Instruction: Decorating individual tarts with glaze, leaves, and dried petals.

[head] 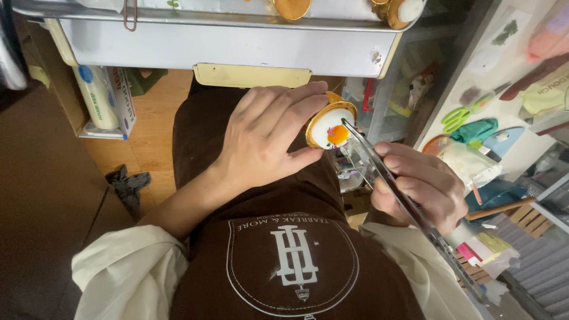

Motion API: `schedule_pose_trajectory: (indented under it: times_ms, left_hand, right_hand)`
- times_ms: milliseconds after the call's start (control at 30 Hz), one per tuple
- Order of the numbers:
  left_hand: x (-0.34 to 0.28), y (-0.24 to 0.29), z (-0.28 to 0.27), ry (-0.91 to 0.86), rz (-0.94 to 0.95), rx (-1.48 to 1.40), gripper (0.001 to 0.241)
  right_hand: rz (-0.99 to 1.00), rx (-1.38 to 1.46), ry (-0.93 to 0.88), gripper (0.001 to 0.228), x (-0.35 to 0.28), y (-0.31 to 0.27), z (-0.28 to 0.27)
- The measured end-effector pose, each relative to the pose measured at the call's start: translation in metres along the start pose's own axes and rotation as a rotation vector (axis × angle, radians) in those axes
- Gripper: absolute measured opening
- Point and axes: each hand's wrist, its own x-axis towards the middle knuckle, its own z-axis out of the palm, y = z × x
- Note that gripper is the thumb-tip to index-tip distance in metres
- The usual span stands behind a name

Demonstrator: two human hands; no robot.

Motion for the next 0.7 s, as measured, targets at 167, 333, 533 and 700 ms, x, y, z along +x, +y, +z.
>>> schedule_pose_trajectory:
  times_ms: [167,333,533,700]
  left_hand:
    - [-0.001,0.000,0.001,-0.005,-0.010,0.000,0.072]
    - [0.000,-0.001,0.002,-0.001,-0.012,-0.033,0.073]
    - [0.003,0.000,0.001,0.008,-0.019,-0.139,0.073]
    - [0.004,0.001,0.000,-0.002,-0.023,-0.198,0.074]
  right_hand:
    - [0.053,-0.015,0.025,0.030,0.000,-0.003,0.003]
    - [-0.081,-0.097,0.097,0.028,-0.005,0.008,0.004]
    - [-0.048,-0.027,0.133,0.027,-0.005,0.007,0.007]
    - [-0.028,-0.093,0.161,0.028,-0.002,0.009,0.007]
